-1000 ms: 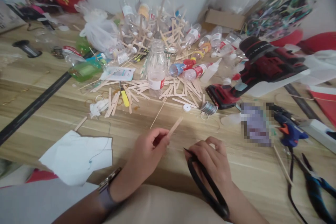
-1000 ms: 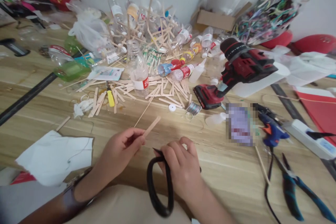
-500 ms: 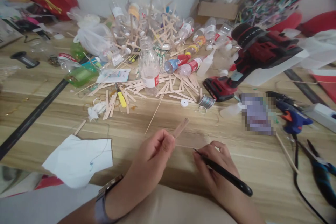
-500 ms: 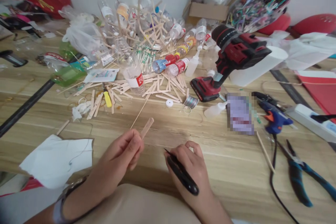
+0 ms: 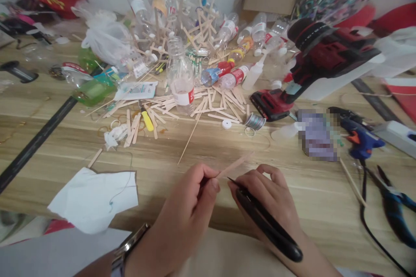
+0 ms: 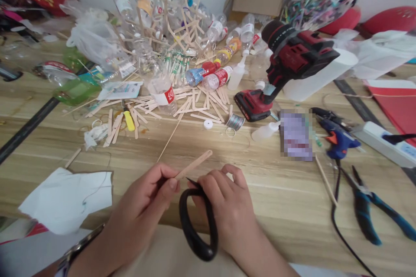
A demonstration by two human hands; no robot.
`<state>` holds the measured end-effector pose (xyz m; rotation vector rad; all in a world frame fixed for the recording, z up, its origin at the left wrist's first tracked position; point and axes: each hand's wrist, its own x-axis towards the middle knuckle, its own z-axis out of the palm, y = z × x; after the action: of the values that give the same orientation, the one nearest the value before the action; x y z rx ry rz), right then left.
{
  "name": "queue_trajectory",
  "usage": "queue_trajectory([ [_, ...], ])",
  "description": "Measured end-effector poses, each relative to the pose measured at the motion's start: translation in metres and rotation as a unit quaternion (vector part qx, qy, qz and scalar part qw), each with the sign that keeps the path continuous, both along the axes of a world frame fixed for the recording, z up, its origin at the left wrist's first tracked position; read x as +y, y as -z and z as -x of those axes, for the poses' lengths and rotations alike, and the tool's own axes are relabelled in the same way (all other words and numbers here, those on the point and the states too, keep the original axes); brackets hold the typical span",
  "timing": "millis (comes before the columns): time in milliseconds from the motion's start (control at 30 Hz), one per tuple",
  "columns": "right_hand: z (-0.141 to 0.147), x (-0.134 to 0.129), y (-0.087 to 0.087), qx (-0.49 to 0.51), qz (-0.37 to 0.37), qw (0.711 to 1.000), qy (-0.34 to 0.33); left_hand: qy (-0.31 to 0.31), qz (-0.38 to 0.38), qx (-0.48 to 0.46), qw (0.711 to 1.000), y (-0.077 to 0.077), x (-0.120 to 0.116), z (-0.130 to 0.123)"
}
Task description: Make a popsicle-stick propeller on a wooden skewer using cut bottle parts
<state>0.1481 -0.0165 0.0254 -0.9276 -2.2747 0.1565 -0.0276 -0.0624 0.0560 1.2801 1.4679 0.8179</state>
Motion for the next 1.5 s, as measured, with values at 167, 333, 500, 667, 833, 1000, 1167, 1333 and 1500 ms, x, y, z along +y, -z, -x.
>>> queue_trajectory([
  [167, 0.002, 0.0, -0.005, -0.038, -0.029, 0.999, 0.018, -0.005, -0.034, 0.031, 0.999, 0.001, 0.001, -0.002],
  [333, 0.003, 0.001, -0.009, -0.069, -0.018, 0.997, 0.024, 0.007, -0.057, 0.037, 0.998, 0.003, 0.003, -0.003],
  [500, 0.004, 0.001, -0.009, -0.085, -0.04, 0.995, 0.037, 0.011, -0.066, 0.035, 0.997, 0.004, 0.002, -0.004],
  [667, 0.002, 0.002, -0.007, -0.072, -0.025, 0.997, 0.03, 0.034, -0.113, 0.044, 0.992, 0.006, 0.002, -0.002],
  [833, 0.007, 0.001, -0.009, 0.086, 0.143, 0.986, -0.002, 0.074, -0.232, 0.059, 0.968, 0.008, 0.007, 0.0],
  [1000, 0.004, 0.002, -0.01, 0.098, 0.144, 0.985, -0.003, 0.073, -0.258, 0.06, 0.962, 0.006, 0.009, -0.001],
  [1167, -0.002, 0.007, -0.012, -0.005, -0.005, 1.0, -0.005, 0.061, -0.204, 0.073, 0.974, 0.004, 0.007, -0.002],
  [1333, 0.003, 0.005, -0.014, 0.105, 0.197, 0.975, -0.024, 0.061, -0.264, 0.071, 0.96, 0.005, 0.007, -0.002],
  [1500, -0.002, 0.005, -0.013, -0.026, 0.005, 1.0, -0.012, 0.05, -0.192, 0.086, 0.976, 0.002, 0.006, -0.003],
])
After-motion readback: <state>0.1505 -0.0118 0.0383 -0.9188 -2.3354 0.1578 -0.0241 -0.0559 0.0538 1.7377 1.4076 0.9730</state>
